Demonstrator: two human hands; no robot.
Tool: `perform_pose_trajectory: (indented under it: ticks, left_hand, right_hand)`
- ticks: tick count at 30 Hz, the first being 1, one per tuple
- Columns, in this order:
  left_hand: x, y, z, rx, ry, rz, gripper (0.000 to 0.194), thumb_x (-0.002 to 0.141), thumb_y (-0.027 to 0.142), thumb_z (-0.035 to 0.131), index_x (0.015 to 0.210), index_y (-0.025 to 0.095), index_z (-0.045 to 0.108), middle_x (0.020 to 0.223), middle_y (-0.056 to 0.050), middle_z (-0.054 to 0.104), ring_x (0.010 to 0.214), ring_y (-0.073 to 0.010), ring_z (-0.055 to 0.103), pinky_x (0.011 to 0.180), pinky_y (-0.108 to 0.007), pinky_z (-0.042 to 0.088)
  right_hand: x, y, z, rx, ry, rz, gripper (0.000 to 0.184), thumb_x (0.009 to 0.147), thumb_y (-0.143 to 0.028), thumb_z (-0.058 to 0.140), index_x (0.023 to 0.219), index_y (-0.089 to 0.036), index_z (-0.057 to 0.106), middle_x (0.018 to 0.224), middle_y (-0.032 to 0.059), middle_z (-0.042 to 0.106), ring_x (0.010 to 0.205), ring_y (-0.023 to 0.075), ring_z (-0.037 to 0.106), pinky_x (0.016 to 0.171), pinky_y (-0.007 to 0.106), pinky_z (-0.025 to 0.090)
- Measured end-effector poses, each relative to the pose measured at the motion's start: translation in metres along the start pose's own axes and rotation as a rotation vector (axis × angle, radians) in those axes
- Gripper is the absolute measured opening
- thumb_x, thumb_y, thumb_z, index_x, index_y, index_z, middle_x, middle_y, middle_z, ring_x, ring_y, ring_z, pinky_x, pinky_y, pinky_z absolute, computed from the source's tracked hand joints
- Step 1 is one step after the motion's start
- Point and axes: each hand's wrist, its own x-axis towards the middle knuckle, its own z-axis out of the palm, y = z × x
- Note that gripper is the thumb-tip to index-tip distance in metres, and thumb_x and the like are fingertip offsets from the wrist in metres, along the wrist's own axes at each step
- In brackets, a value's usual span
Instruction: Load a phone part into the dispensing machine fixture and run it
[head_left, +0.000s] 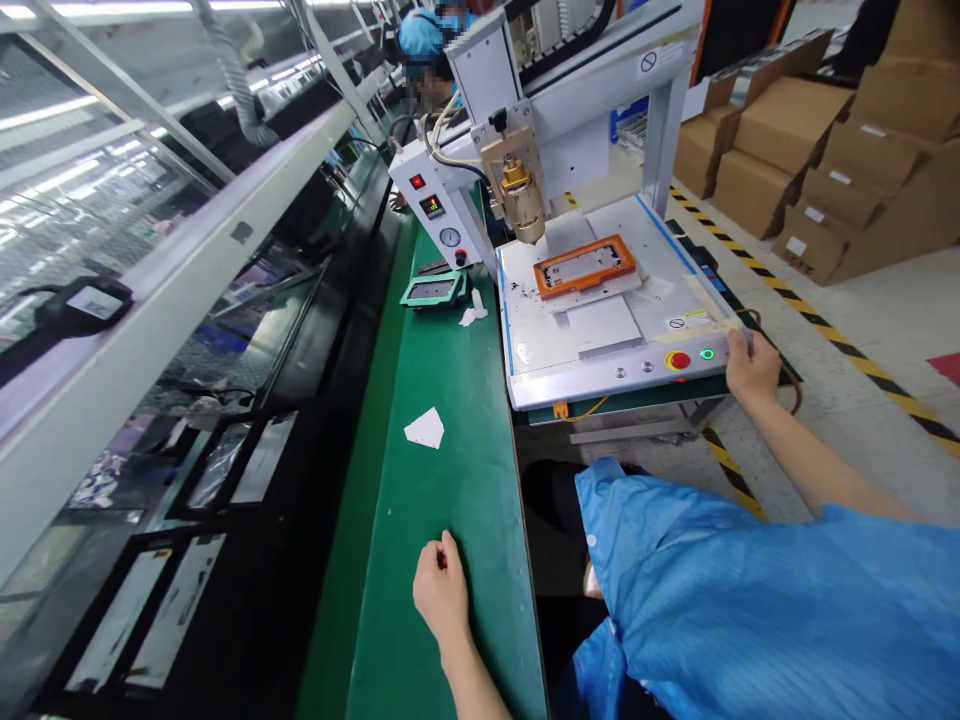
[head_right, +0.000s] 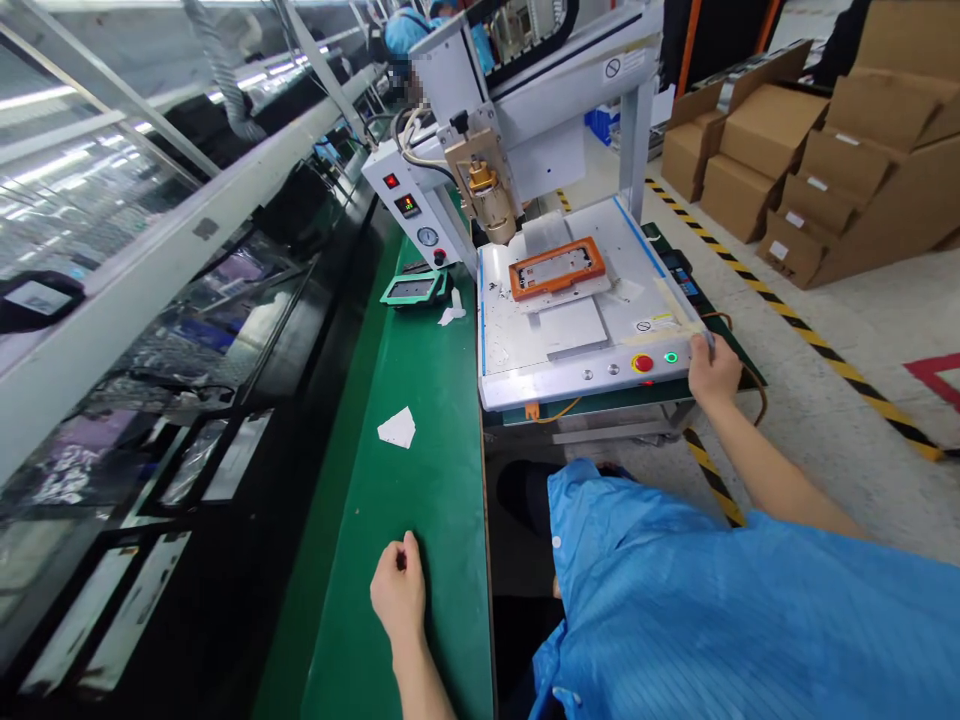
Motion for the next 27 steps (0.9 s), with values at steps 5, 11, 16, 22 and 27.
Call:
perform_pose_trajectory:
  ticks: [5,11,16,22,27]
  left_hand:
    - [0.0,-0.004,0.002,0.003,0.027,-0.01,0.049,0.109,0.053,0.047,0.068,0.025,0.045,0.065,-0.001,0.053,0.06,-0.0196,0.051,0.064,-0.031,0.036]
    - [0.001,-0.007,0.006,-0.008,0.043,-0.022,0.051,0.104,0.061,0.044,0.068,0.025,0.043,0.064,0.0,0.049,0.06,-0.0175,0.048,0.062,-0.029,0.034]
    - [0.0,-0.007,0.005,-0.015,0.04,-0.021,0.053,0.103,0.066,0.041,0.068,0.025,0.044,0.065,0.0,0.05,0.06,-0.0177,0.049,0.063,-0.03,0.034]
    - [0.001,-0.008,0.005,-0.013,0.039,-0.018,0.054,0.103,0.065,0.041,0.068,0.025,0.043,0.064,0.0,0.049,0.06,-0.0179,0.049,0.063,-0.03,0.034]
    - [0.001,-0.01,0.005,-0.006,0.037,-0.022,0.053,0.103,0.066,0.041,0.068,0.026,0.044,0.063,0.0,0.05,0.059,-0.0183,0.049,0.062,-0.03,0.032]
  right_hand:
    - [-0.008,-0.006,0.016,0.089,0.176,0.036,0.078,0.104,-0.082,0.014,0.124,-0.033,0.072,0.101,0.0172,0.083,0.116,0.0556,0.072,0.086,0.065,0.053]
    - [-0.011,-0.007,0.02,0.242,0.277,0.02,0.049,0.107,-0.074,0.036,0.085,-0.033,0.052,0.082,0.0135,0.071,0.098,0.042,0.066,0.079,0.048,0.041]
    - [-0.011,-0.009,0.021,0.313,0.314,0.004,0.043,0.107,-0.068,0.044,0.084,-0.033,0.054,0.08,0.0118,0.069,0.097,0.0402,0.062,0.079,0.045,0.035]
    - [-0.013,-0.008,0.022,0.346,0.321,-0.002,0.043,0.106,-0.068,0.047,0.08,-0.035,0.052,0.074,0.0105,0.064,0.091,0.0389,0.058,0.077,0.044,0.031]
    - [-0.013,-0.007,0.023,0.355,0.325,0.0,0.043,0.107,-0.067,0.047,0.081,-0.034,0.054,0.077,0.011,0.065,0.093,0.0384,0.058,0.078,0.044,0.032]
